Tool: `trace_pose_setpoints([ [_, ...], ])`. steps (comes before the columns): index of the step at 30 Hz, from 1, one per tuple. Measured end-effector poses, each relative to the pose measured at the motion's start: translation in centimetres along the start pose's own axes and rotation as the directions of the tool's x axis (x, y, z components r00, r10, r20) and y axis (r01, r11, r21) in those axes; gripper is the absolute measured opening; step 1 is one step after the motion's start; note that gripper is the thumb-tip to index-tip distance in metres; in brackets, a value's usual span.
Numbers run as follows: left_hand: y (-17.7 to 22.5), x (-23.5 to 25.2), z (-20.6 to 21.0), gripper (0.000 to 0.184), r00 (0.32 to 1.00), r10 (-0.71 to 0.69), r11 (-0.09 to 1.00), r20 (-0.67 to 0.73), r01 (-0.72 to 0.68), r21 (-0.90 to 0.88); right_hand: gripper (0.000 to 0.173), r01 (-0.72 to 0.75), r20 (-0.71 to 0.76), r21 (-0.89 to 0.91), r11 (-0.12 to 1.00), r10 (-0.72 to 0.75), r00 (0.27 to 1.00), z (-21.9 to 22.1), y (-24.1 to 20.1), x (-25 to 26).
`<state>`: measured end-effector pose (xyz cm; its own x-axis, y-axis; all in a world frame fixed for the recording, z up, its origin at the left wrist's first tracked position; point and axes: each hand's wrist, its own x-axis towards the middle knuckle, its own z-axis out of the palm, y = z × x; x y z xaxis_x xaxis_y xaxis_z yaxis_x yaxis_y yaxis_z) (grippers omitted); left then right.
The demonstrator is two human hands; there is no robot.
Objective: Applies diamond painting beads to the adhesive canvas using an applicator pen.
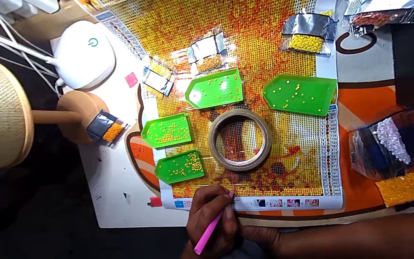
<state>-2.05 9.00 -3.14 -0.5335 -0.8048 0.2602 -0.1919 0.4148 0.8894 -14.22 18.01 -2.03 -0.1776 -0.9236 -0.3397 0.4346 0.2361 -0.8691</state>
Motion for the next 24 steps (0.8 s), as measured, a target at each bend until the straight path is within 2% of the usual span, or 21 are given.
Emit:
trace_pose_setpoints([
  [2, 0.0, 0.0, 0.0, 0.020, 1.000, 0.001, 1.000, -0.004, -0.001, 0.002, 0.034, -0.243, -0.015, -0.001, 0.970, 0.243, 0.970, 0.9, -5.0, 1.3],
  [3, 0.0, 0.0, 0.0, 0.020, 1.000, 0.000, 1.000, -0.004, 0.000, 0.003, 0.034, -0.248, -0.014, 0.004, 0.969, 0.248, 0.969, 0.9, -5.1, 1.4],
  [4, 0.1, 0.0, 0.0, 0.020, 1.000, -0.002, 1.000, 0.002, 0.002, 0.005, 0.036, -0.080, -0.001, 0.025, 0.997, 0.080, 0.997, 0.6, -2.2, 0.6],
  [5, 0.1, 0.0, 0.0, 0.021, 1.000, -0.004, 1.000, 0.006, 0.004, 0.004, 0.039, 0.023, 0.005, 0.024, 0.999, -0.023, 1.000, 0.3, 0.0, 0.1],
  [6, 0.1, 0.1, 0.0, 0.021, 1.000, -0.004, 1.000, 0.008, 0.004, 0.003, 0.042, 0.066, 0.012, 0.019, 0.998, -0.066, 0.998, 0.1, 1.3, -0.2],
  [7, 0.1, 0.1, 0.0, 0.021, 1.000, -0.004, 1.000, 0.010, 0.004, 0.002, 0.042, 0.039, 0.018, 0.022, 0.999, -0.039, 0.999, -0.1, 1.4, -0.4],
  [8, 0.1, 0.1, 0.0, 0.021, 1.000, -0.003, 1.000, 0.010, 0.003, 0.002, 0.039, -0.078, 0.014, 0.035, 0.996, 0.077, 0.997, -0.1, 0.3, -0.3],
  [10, 0.1, 0.1, 0.0, 0.021, 1.000, 0.000, 1.000, 0.008, 0.000, 0.002, 0.033, -0.375, -0.021, -0.010, 0.927, 0.374, 0.927, 0.2, -3.6, 0.9],
  [12, 0.1, 0.1, 0.1, 0.022, 1.000, 0.001, 1.000, 0.009, -0.001, 0.001, 0.033, -0.079, -0.048, -0.056, 0.995, 0.076, 0.996, 0.0, -0.6, 0.0],
  [14, 0.1, 0.1, 0.1, 0.021, 1.000, -0.001, 1.000, 0.006, 0.001, -0.001, 0.034, -0.264, -0.062, -0.059, 0.963, 0.260, 0.964, -0.2, -2.8, 0.2],
  [16, 0.2, 0.1, -0.1, 0.020, 1.000, -0.007, 0.999, -0.014, 0.007, -0.032, 0.034, 0.009, 0.012, -0.043, 0.999, -0.008, 1.000, -0.7, -0.2, -0.5],
  [17, 0.3, 0.1, -0.3, 0.019, 0.999, -0.012, 0.999, -0.035, 0.010, -0.053, 0.031, 0.053, 0.024, -0.061, 0.997, -0.052, 0.998, -0.2, -0.3, -0.1],
  [19, 0.4, 0.3, -0.7, 0.018, 0.995, -0.014, 0.995, -0.102, 0.004, -0.099, 0.029, -0.060, 0.084, -0.118, 0.991, 0.070, 0.994, 1.3, -2.9, 1.3],
  [20, 0.5, 0.2, -0.9, 0.019, 0.991, -0.011, 0.993, -0.130, -0.004, -0.119, 0.028, -0.095, 0.093, -0.134, 0.986, 0.108, 0.990, 1.3, -2.9, 1.3],
  [22, 0.9, 0.2, -1.2, 0.021, 0.985, 0.005, 0.988, -0.173, -0.031, -0.151, 0.031, -0.001, 0.069, -0.199, 0.980, 0.015, 0.998, -0.4, 1.7, -0.3],
  [24, 1.7, 0.6, -1.5, 0.024, 0.979, 0.025, 0.984, -0.205, -0.060, -0.169, 0.034, 0.075, -0.003, -0.396, 0.915, -0.083, 0.997, -1.2, 5.2, -1.6],
])
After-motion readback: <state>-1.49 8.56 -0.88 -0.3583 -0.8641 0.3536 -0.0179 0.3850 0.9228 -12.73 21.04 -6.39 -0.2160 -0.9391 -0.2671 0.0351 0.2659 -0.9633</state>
